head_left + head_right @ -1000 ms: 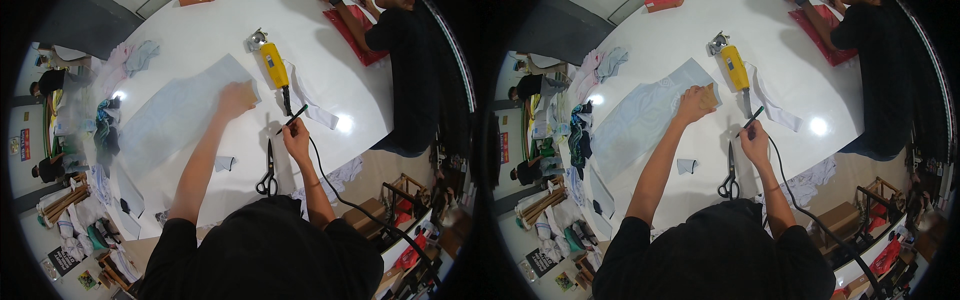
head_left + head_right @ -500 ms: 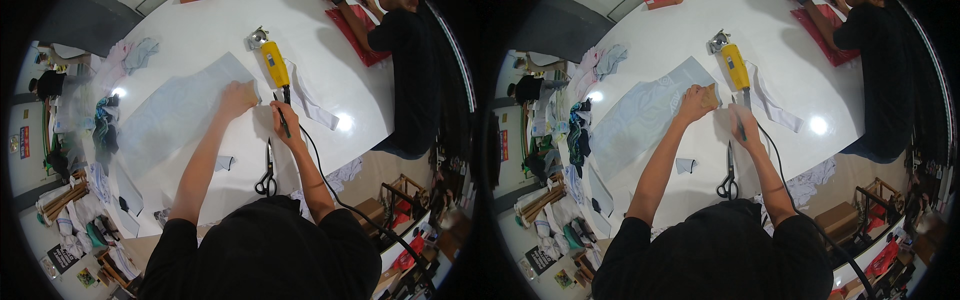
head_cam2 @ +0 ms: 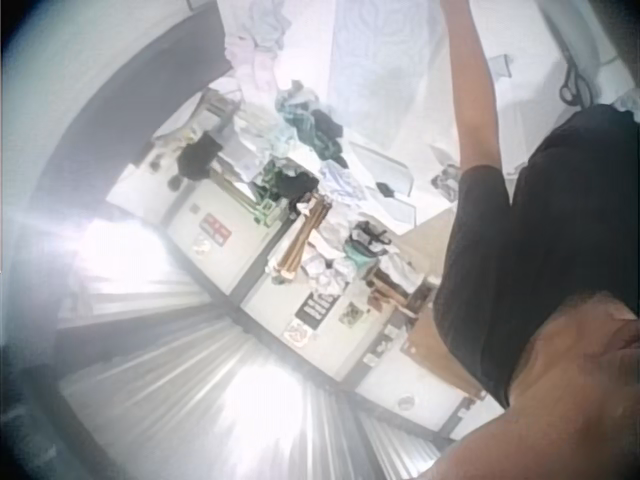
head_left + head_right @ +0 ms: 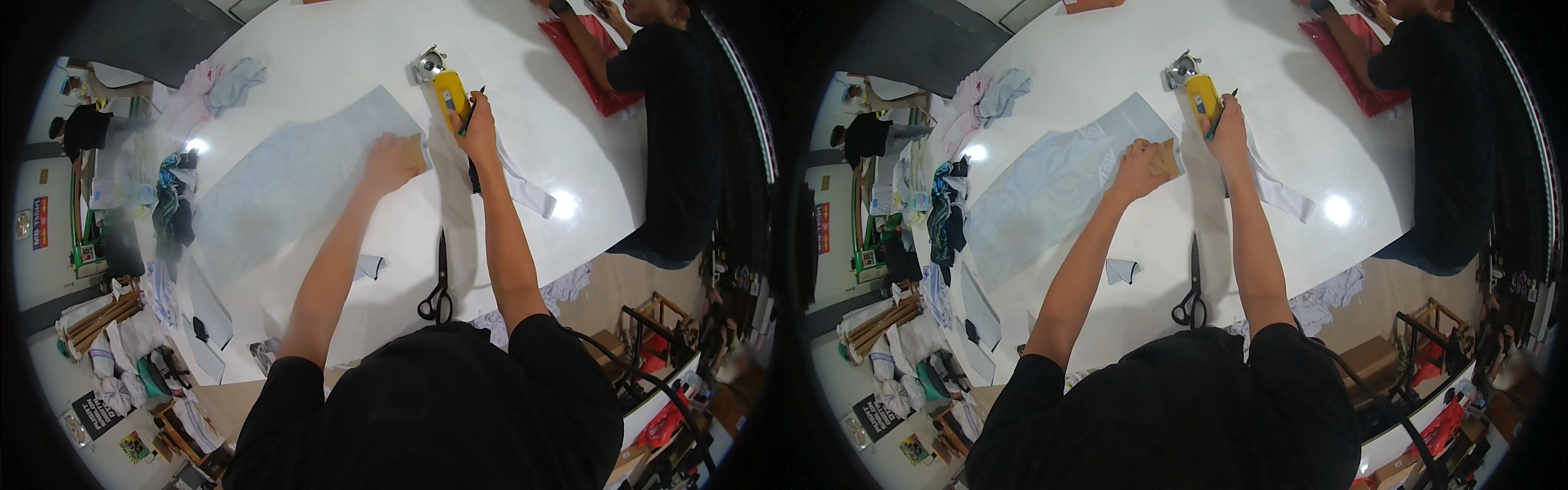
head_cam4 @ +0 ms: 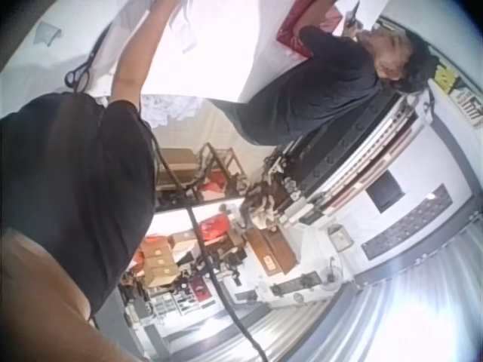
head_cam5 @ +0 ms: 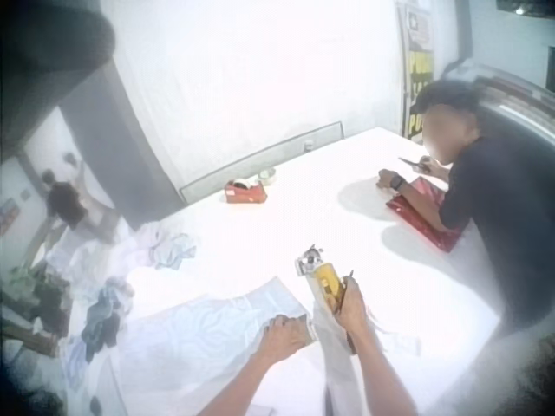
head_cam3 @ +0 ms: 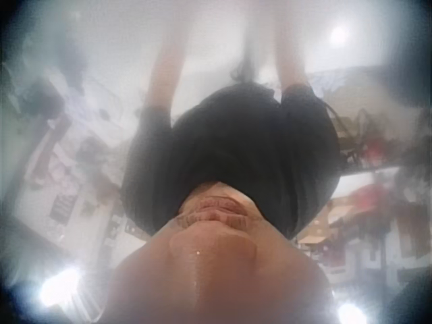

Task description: The person marks and prepares fabric panels for clothing production by smoothing out a printed fabric piece on a work table, aligning it with a template, and marking cutting lines with a pen.

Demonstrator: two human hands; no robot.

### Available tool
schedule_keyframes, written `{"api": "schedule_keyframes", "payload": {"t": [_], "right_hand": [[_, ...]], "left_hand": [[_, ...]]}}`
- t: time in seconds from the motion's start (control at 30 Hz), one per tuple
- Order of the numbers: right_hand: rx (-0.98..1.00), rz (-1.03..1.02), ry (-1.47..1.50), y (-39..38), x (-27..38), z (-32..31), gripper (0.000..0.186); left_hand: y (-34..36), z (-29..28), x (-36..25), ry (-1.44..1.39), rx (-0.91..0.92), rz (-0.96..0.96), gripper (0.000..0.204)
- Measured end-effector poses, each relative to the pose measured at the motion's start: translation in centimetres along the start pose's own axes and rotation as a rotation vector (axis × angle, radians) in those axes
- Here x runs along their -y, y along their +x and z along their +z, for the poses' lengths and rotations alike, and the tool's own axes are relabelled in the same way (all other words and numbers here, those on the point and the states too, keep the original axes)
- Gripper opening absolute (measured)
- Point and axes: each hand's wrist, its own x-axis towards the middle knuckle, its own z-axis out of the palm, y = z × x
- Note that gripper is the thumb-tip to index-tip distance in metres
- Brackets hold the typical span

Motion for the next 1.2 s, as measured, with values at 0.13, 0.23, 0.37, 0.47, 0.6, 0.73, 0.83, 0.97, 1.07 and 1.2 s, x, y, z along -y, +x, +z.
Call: {"api": "schedule_keyframes", "payload": {"t": [0.13, 0.23, 0.37, 0.47, 0.6, 0.73, 0.83, 0.97, 1.07, 1.2], "right_hand": [[0.069, 0.048, 0.093, 0.7, -1.2, 0.6, 0.054], [0.081, 0.02, 0.111, 1.9, -2.2, 0.0, 0.055], [0.135, -0.024, 0.064, 4.4, -4.9, -1.7, 0.055], [0.159, -0.033, 0.055, 6.4, -6.8, -2.9, 0.054], [0.147, -0.012, -0.039, 7.5, -6.3, -4.0, 0.052], [-0.076, -0.208, -0.123, 5.3, -3.1, -3.7, 0.051], [-0.062, -0.258, -0.068, 1.6, 0.0, -3.3, 0.048], [-0.055, -0.205, 0.022, -3.5, 0.5, -2.3, 0.043], [-0.002, -0.115, 0.013, -5.9, 0.7, -2.4, 0.041], [0.035, -0.061, 0.005, -7.7, -0.1, -2.5, 0.043]], "left_hand": [[0.0, 0.0, 0.2, -0.005, -0.003, -0.008, 0.073], [0.0, -0.1, 0.3, -0.004, 0.01, -0.026, 0.073], [0.1, -0.4, -0.4, -0.02, 0.043, -0.05, 0.074], [0.2, -0.3, -0.2, -0.019, 0.028, -0.037, 0.074], [0.3, -0.4, -0.3, -0.008, 0.034, -0.037, 0.074], [0.6, -0.1, -0.1, 0.019, 0.038, -0.056, 0.077], [0.8, -0.1, 0.0, 0.013, 0.045, -0.092, 0.082], [0.7, -0.5, -0.2, 0.015, 0.037, -0.035, 0.084], [0.4, -0.9, -0.5, 0.069, 0.074, -0.003, 0.085], [0.1, -1.1, -0.1, 0.111, 0.114, 0.034, 0.085]]}}
